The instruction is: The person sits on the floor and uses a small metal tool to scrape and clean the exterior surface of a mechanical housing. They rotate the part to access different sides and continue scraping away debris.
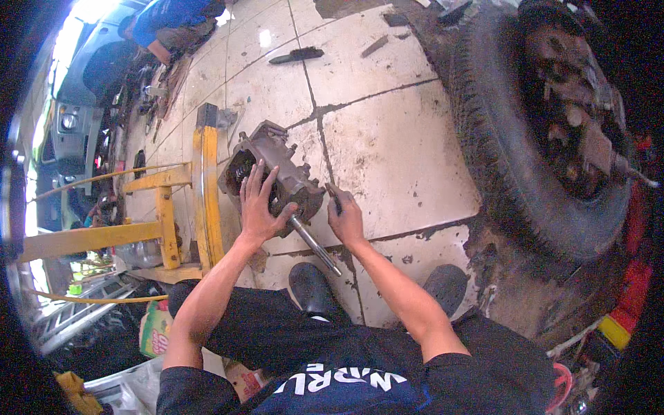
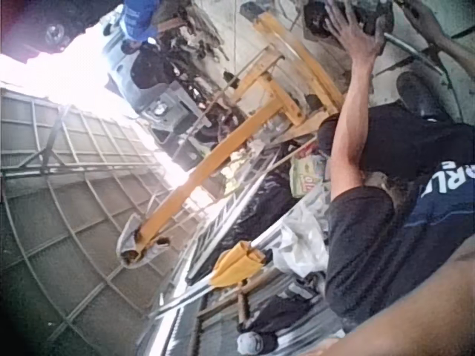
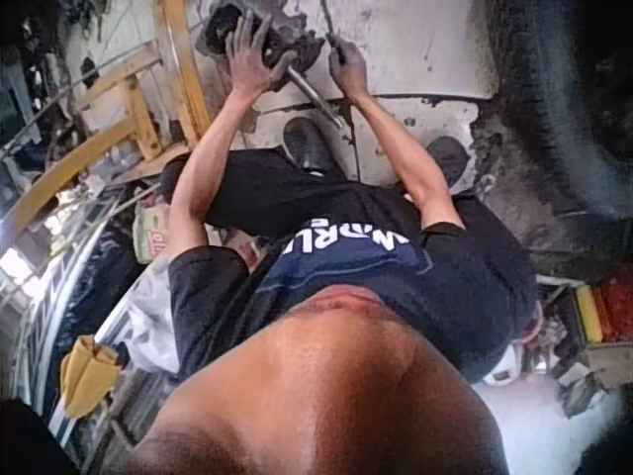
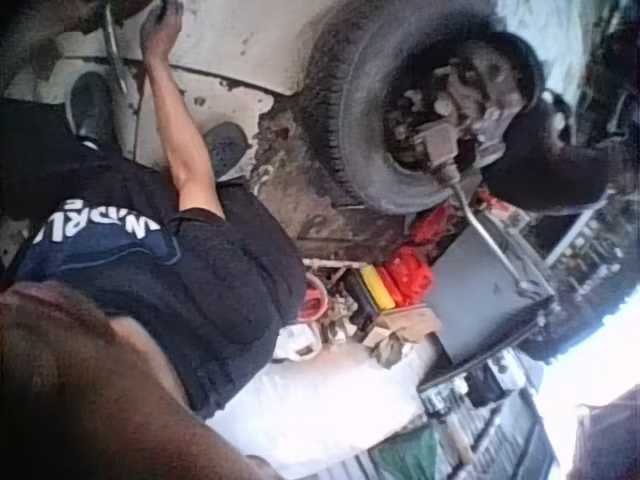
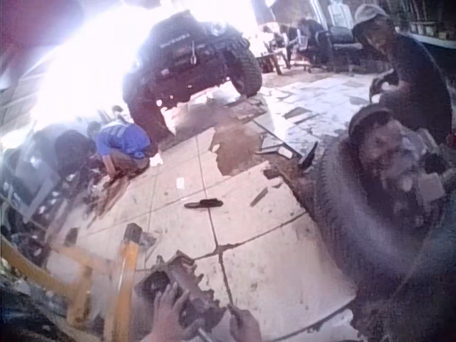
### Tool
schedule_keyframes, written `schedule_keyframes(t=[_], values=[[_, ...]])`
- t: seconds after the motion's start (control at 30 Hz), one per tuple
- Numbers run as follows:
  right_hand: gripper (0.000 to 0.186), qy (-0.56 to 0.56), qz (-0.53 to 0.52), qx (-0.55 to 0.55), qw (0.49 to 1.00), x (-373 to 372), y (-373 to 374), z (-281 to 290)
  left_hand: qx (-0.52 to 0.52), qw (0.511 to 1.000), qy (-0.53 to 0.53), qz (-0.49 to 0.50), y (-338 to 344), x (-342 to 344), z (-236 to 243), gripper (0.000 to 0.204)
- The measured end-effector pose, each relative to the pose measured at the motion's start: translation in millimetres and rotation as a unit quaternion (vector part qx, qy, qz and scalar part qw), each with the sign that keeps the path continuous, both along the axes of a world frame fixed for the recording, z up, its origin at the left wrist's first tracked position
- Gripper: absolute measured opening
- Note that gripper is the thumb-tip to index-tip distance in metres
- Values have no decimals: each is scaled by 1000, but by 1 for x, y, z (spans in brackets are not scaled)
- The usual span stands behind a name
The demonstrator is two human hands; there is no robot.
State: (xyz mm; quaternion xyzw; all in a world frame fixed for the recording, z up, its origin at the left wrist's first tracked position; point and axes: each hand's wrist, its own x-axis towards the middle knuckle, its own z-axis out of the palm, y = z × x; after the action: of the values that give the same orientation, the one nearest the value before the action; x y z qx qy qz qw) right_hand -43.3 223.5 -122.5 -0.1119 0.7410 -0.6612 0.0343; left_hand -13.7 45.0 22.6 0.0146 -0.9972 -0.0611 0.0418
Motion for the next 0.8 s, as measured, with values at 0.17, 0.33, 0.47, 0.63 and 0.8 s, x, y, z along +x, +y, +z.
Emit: schedule_keyframes(t=[0.17,0.33,0.47,0.63,0.8], values=[[36,-154,-25,1,988,1,-18,4,21,1000,12,-12,9,-10,0,92],[41,-136,23,-37,990,7,-23,18,15,1000,5,4,3,-1,2,93],[40,-265,57,-51,961,1,-14,47,26,1000,16,-1,4,3,2,93],[44,-55,63,41,996,-2,-3,28,12,1000,15,-12,4,-7,0,92],[48,-57,56,18,997,13,-14,18,9,1000,21,-14,2,-6,-1,93]])
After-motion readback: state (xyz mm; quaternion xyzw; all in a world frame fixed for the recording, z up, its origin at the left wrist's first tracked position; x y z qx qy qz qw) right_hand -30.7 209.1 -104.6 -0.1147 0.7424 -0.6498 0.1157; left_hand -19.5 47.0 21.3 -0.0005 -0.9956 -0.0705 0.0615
